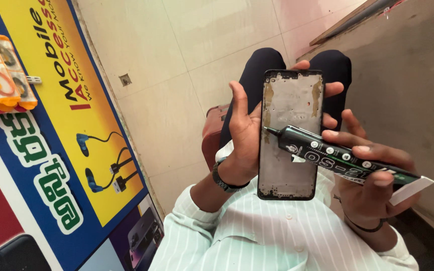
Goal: The person sits on a chair holding a phone with its back panel removed and squeezes adhesive from a tube along the frame edges, rotating the phone to reach each side. They then cap the tube, set it on the workbench, and use a small tool to scrape along the phone frame edges.
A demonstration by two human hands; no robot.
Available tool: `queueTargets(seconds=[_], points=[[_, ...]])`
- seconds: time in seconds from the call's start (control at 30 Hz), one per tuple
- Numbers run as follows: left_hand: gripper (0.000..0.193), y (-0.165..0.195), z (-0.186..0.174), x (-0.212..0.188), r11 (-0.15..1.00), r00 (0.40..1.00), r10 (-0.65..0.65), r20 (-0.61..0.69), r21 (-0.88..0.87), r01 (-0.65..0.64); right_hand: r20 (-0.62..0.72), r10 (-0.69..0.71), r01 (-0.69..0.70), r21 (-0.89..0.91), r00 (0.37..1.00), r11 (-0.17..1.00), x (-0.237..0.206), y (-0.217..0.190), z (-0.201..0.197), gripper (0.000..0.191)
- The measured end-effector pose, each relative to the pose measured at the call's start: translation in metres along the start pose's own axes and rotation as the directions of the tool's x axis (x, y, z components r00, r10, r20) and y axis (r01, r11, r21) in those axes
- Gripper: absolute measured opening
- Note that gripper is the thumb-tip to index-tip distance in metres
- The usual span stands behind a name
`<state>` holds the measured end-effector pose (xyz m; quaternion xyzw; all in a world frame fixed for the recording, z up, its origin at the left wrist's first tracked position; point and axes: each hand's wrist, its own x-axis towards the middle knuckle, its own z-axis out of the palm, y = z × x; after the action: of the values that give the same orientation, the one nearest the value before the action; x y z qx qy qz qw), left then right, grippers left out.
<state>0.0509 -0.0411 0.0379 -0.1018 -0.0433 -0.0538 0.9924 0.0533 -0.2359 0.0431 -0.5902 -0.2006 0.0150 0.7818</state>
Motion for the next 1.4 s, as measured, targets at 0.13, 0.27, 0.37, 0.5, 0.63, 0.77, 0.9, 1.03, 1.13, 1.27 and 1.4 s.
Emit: queueTargets(seconds=[0.13,0.27,0.37,0.5,0.63,0.77,0.9,1.03,1.13,1.27,1.4], points=[[0.098,-0.001,-0.002,-0.001,1.0,1.0,0.007,0.004,-0.015,-0.007,-0.004,-0.004,0.004,0.004,1.0,1.0,-0.003,0.003,-0.001,0.04],[0.097,-0.001,-0.002,-0.001,1.0,1.0,0.011,0.008,-0.014,-0.011,0.028,0.003,-0.002,-0.012,1.0,1.0,-0.004,0.002,-0.003,0.039],[0.097,0.0,-0.002,-0.001,1.0,1.0,0.012,0.006,-0.003,-0.012,0.036,-0.002,0.002,-0.009,0.999,1.0,-0.002,0.003,-0.004,0.038],[0.097,0.001,-0.003,-0.002,1.0,1.0,0.013,0.003,0.011,-0.013,0.056,-0.021,0.021,-0.013,0.998,1.0,0.001,0.005,-0.003,0.039],[0.097,0.002,-0.003,-0.003,1.0,1.0,0.014,-0.005,0.025,-0.014,0.053,-0.025,0.027,-0.04,0.998,0.999,0.001,0.005,-0.001,0.038],[0.096,0.003,-0.002,-0.003,0.999,1.0,0.021,-0.012,0.043,-0.02,0.069,-0.001,0.005,-0.065,0.998,0.998,0.001,0.001,-0.002,0.039],[0.095,0.004,-0.002,-0.006,0.997,1.0,0.028,-0.013,0.07,-0.027,0.082,0.023,-0.015,-0.093,0.996,0.996,-0.003,-0.003,-0.002,0.039],[0.095,0.004,-0.001,-0.009,0.997,1.0,0.027,-0.014,0.072,-0.026,0.077,0.01,-0.005,-0.072,0.997,0.997,-0.005,0.0,0.0,0.04],[0.094,0.003,0.0,-0.01,0.997,1.0,0.029,-0.012,0.067,-0.028,0.068,0.002,0.002,-0.052,0.998,0.999,-0.006,0.002,0.001,0.04],[0.094,0.004,0.002,-0.013,0.998,1.0,0.029,-0.01,0.064,-0.028,0.067,0.0,0.002,-0.039,0.998,0.999,-0.009,0.002,0.003,0.04],[0.094,0.004,0.002,-0.014,0.998,1.0,0.028,0.001,0.058,-0.028,0.078,-0.009,0.012,-0.042,0.997,0.999,-0.009,0.002,0.003,0.04]])
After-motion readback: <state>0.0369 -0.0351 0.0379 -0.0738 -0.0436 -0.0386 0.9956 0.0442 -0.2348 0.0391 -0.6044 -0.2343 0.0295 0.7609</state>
